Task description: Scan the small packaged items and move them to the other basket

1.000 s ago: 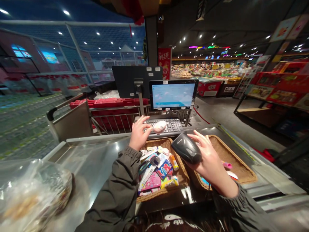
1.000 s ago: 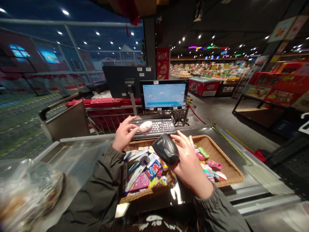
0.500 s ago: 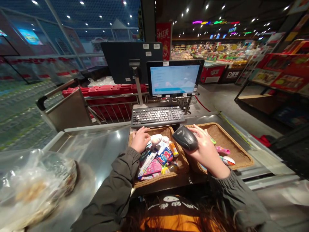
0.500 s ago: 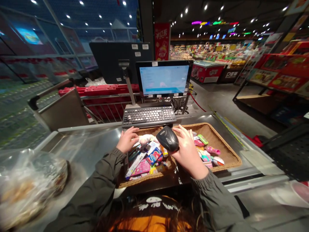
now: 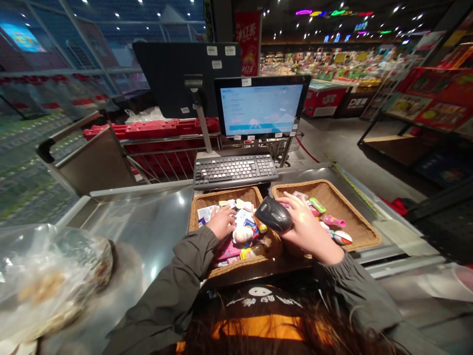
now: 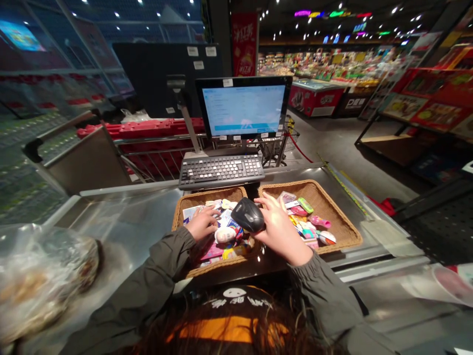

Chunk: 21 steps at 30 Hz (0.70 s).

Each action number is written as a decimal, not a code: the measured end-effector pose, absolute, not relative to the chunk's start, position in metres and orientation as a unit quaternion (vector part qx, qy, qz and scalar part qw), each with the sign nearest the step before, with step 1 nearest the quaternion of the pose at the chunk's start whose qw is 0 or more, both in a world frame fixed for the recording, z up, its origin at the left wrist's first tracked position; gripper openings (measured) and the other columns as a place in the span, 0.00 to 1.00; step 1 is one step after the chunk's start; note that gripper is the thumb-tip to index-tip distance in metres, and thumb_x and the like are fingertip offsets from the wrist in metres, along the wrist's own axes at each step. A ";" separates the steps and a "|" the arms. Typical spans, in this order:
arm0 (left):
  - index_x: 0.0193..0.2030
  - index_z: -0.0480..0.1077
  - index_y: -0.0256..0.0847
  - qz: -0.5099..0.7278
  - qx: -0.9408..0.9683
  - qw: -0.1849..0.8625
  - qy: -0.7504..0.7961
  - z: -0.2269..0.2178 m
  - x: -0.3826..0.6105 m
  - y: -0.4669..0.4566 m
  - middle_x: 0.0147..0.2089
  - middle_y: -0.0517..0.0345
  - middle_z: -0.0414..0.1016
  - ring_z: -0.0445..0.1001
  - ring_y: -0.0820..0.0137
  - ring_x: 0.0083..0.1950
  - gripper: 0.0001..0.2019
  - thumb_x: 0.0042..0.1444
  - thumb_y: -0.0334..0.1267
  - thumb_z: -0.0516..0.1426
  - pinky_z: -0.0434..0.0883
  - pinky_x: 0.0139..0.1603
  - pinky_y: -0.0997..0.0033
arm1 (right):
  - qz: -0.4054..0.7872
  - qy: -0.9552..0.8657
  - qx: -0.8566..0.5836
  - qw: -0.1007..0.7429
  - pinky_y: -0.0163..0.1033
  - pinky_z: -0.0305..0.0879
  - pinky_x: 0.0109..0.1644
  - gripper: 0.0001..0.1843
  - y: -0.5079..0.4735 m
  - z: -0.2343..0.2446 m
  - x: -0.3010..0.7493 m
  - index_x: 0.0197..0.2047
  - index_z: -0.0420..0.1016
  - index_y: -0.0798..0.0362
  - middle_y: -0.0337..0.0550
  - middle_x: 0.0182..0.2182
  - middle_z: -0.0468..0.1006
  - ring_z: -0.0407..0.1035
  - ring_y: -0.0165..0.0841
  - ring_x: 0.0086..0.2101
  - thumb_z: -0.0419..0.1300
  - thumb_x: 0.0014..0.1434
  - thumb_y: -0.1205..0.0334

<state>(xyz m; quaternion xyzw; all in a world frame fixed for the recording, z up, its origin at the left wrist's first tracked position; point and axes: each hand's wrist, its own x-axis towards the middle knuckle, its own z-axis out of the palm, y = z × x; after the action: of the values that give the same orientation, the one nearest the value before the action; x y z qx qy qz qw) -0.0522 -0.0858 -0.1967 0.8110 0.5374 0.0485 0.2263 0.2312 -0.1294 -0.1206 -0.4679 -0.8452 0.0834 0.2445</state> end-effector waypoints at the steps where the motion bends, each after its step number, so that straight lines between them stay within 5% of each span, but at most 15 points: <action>1: 0.29 0.78 0.43 0.042 0.813 0.225 0.535 -0.197 -0.047 -0.087 0.62 0.55 0.72 0.54 0.51 0.72 0.06 0.53 0.31 0.60 0.37 0.70 0.30 | 0.087 -0.847 -0.465 0.241 0.69 0.49 0.66 0.20 -0.129 -0.121 0.233 0.49 0.76 0.52 0.55 0.56 0.72 0.57 0.56 0.63 0.65 0.52 0.58; 8: 0.34 0.79 0.43 0.017 0.834 0.182 0.521 -0.190 -0.011 -0.092 0.67 0.51 0.66 0.52 0.48 0.73 0.02 0.54 0.36 0.63 0.38 0.70 0.28 | 0.099 -0.856 -0.454 0.227 0.68 0.47 0.67 0.20 -0.125 -0.126 0.251 0.50 0.76 0.51 0.52 0.56 0.73 0.58 0.54 0.63 0.64 0.53 0.57; 14: 0.44 0.76 0.45 0.059 0.871 0.127 0.471 -0.169 0.012 -0.083 0.69 0.48 0.63 0.53 0.48 0.73 0.09 0.56 0.41 0.62 0.43 0.69 0.28 | 0.057 -0.813 -0.509 0.277 0.65 0.53 0.65 0.23 -0.126 -0.124 0.300 0.52 0.75 0.51 0.54 0.55 0.73 0.61 0.52 0.61 0.64 0.55 0.53; 21: 0.42 0.77 0.45 0.054 0.925 0.130 0.354 -0.161 0.084 -0.060 0.68 0.50 0.64 0.52 0.49 0.73 0.08 0.57 0.42 0.61 0.44 0.69 0.29 | 0.020 -0.734 -0.612 0.293 0.73 0.45 0.66 0.20 -0.130 -0.123 0.364 0.49 0.77 0.50 0.54 0.55 0.73 0.58 0.57 0.63 0.63 0.55 0.50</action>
<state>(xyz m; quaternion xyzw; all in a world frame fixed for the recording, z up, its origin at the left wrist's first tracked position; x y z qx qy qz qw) 0.0840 -0.0604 -0.1608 0.9248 0.3536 0.0536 0.1301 0.3643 -0.1305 -0.1231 -0.6117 -0.7344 0.0196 0.2934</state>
